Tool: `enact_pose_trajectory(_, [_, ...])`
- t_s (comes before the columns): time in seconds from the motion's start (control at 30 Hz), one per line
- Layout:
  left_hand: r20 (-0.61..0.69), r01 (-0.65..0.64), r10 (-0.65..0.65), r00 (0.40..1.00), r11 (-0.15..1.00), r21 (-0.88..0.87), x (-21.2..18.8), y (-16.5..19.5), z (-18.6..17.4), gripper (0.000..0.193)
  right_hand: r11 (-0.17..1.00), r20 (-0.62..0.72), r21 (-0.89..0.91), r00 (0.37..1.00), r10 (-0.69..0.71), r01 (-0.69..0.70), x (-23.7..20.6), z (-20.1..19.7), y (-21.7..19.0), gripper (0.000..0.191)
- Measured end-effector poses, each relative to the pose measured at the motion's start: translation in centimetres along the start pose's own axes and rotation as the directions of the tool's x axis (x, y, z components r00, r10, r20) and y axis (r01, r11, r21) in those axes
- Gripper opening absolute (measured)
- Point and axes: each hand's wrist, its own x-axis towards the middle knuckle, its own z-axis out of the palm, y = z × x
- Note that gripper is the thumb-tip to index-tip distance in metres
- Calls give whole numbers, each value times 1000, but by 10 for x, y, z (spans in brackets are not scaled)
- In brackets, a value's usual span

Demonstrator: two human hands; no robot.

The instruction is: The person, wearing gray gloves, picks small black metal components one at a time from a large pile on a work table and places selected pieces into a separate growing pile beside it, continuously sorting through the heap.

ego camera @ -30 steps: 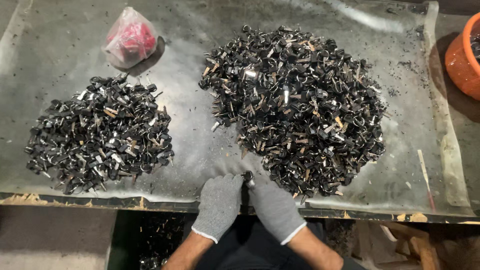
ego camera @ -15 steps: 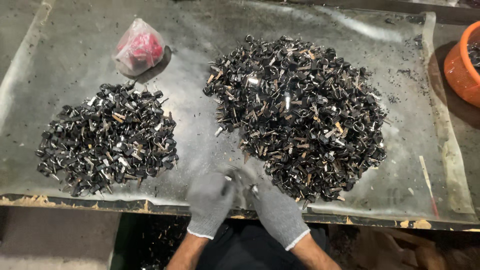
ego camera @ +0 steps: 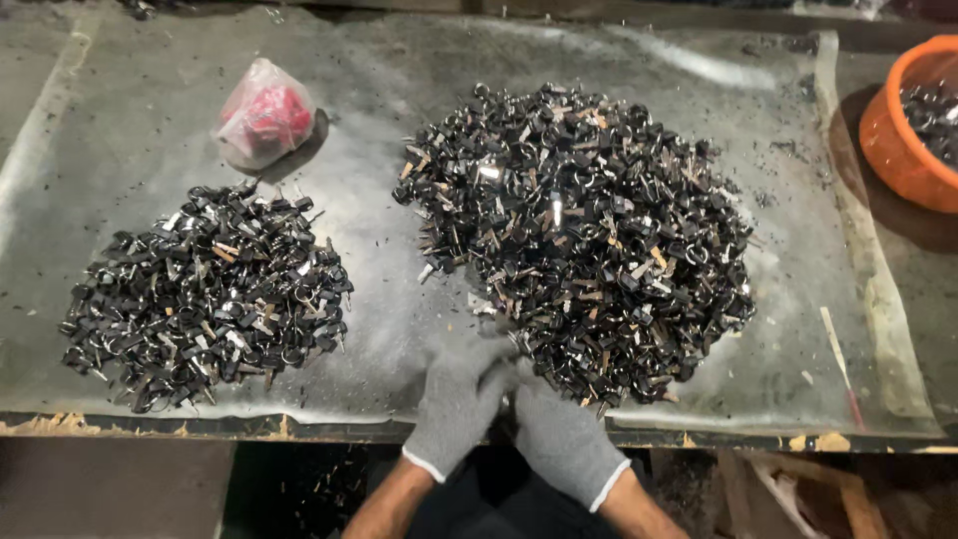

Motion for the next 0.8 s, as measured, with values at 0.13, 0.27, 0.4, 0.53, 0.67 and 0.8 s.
enact_pose_trajectory(0.13, [136, 41, -66, 989, 983, 176, -11, -4, -5, 23, 943, 97, 225, 968, 230, -247, 0, 9, -1, 30])
enact_pose_trajectory(0.27, [171, 245, -336, 926, 882, 404, -7, -9, -9, 44, 981, -26, 179, 996, 84, -78, 2, 3, -8, 23])
enact_pose_trajectory(0.4, [115, 295, -353, 929, 890, 348, -15, -8, -13, 57, 900, 204, 365, 963, 173, -239, 7, -14, -5, 79])
enact_pose_trajectory(0.53, [109, 80, -130, 986, 925, 372, -21, -16, -9, 23, 890, 259, 348, 943, 210, -294, 23, -19, -4, 31])
enact_pose_trajectory(0.67, [189, 21, -128, 974, 873, 487, -21, -23, -2, 12, 969, 63, 133, 978, 201, -208, 25, -9, -24, 21])
enact_pose_trajectory(0.8, [196, 35, -141, 971, 886, 463, -22, -21, -6, 15, 985, 83, 34, 983, 166, -169, 24, -10, -27, 11])
